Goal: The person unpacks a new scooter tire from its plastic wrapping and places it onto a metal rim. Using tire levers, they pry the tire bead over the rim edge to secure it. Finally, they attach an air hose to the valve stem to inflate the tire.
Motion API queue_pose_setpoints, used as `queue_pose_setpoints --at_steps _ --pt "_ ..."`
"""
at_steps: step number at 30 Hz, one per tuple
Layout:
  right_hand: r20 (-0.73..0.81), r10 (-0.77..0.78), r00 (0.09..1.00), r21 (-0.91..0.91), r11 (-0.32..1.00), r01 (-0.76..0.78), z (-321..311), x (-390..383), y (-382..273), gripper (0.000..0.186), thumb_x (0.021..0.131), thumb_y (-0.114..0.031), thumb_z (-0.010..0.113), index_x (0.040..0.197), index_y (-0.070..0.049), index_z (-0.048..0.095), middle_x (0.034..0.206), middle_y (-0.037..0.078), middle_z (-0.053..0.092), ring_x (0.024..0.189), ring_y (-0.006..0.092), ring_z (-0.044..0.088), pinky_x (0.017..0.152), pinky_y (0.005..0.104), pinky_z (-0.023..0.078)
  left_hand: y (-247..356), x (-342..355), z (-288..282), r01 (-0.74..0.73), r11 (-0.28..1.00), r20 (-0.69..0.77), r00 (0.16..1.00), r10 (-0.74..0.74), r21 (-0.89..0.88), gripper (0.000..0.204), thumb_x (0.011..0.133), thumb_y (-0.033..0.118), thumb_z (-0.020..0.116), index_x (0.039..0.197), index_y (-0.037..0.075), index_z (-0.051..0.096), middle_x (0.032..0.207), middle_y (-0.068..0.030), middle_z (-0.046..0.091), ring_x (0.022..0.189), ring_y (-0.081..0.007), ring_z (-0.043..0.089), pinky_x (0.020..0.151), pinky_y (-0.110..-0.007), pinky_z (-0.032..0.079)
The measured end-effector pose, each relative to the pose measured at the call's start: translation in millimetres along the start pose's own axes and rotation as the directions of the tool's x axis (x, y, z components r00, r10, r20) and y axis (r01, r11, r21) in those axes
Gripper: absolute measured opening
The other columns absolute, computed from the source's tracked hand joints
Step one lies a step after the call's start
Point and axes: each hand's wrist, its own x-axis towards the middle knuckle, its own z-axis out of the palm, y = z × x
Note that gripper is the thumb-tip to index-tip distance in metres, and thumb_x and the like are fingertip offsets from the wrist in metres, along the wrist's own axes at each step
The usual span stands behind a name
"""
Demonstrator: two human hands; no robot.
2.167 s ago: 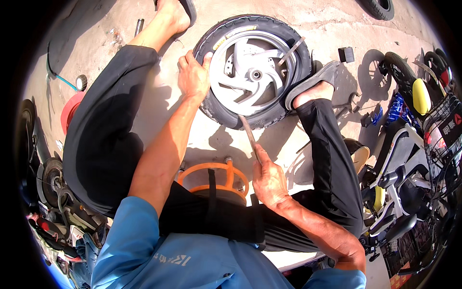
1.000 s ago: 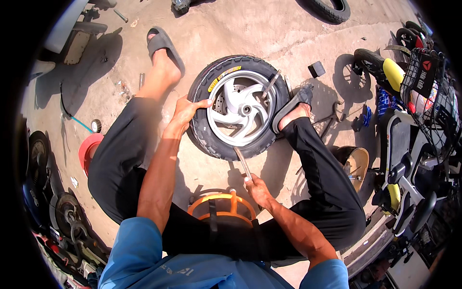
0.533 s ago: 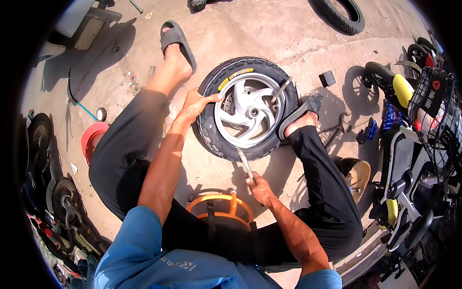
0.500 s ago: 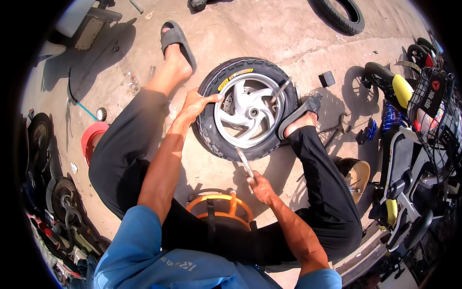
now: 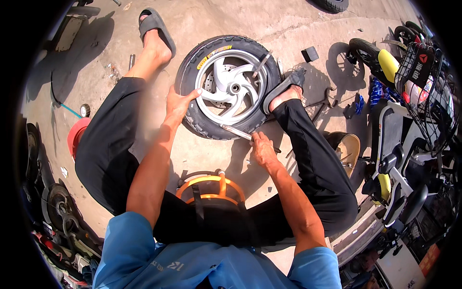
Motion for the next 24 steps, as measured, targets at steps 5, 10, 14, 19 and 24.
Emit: queue_pose_setpoints --at_steps 5,10,14,19,24 --pt "-0.191 0.220 0.957 0.458 0.882 -0.111 -8.9 -11.9 -17.0 0.024 0.114 -0.028 0.056 0.125 -0.007 0.062 0.091 0.017 0.064 0.087 0.0337 0.066 0.082 0.0462 0.053 19.0 -5.4 -8.9 0.080 0.997 0.029 0.996 -0.081 0.007 0.081 0.071 0.024 0.100 0.138 -0.005 0.063 0.126 -0.0197 0.076 0.115 -0.0280 0.073 0.104 -0.039 0.056" --pt "-0.261 0.149 0.954 0.603 0.797 0.041 -67.7 3.6 -46.6 0.026 0.117 -0.028 0.055 0.127 -0.006 0.064 0.082 0.002 0.057 0.077 0.0100 0.054 0.073 0.0286 0.048 18.0 -7.0 -6.3 0.026 1.000 0.016 1.000 -0.026 -0.004 0.082 0.072 0.025 0.099 0.139 -0.005 0.061 0.128 -0.0225 0.075 0.117 -0.0316 0.073 0.106 -0.042 0.055" --pt "-0.386 0.071 0.920 0.665 0.713 0.224 -128.0 19.2 -89.0 0.033 0.118 -0.033 0.054 0.118 -0.001 0.062 0.088 0.004 0.062 0.082 0.0146 0.060 0.079 0.0301 0.052 1.1 -18.2 13.3 -0.047 0.982 -0.203 0.976 0.084 0.182 0.107 0.072 0.036 0.097 0.156 -0.003 0.043 0.136 -0.0302 0.069 0.128 -0.0428 0.068 0.112 -0.049 0.052" --pt "-0.384 0.022 0.923 0.658 0.708 0.257 -162.8 9.0 -83.7 0.036 0.119 -0.033 0.052 0.114 -0.001 0.066 0.098 0.007 0.071 0.093 0.0169 0.069 0.087 0.0333 0.058 -6.1 -24.6 16.2 -0.079 0.923 -0.248 0.952 0.182 0.376 0.118 0.074 0.040 0.096 0.163 0.001 0.030 0.137 -0.0305 0.068 0.127 -0.0463 0.067 0.112 -0.051 0.052" --pt "-0.432 0.005 0.902 0.736 0.580 0.349 -181.3 -11.3 -109.9 0.023 0.116 -0.019 0.057 0.128 0.000 0.059 0.108 0.013 0.069 0.101 0.0250 0.072 0.095 0.0398 0.061 -9.6 9.6 -4.9 -0.185 0.935 -0.068 0.974 0.215 0.303 0.116 0.074 0.044 0.094 0.162 -0.002 0.033 0.137 -0.0321 0.068 0.128 -0.0451 0.068 0.109 -0.049 0.054"
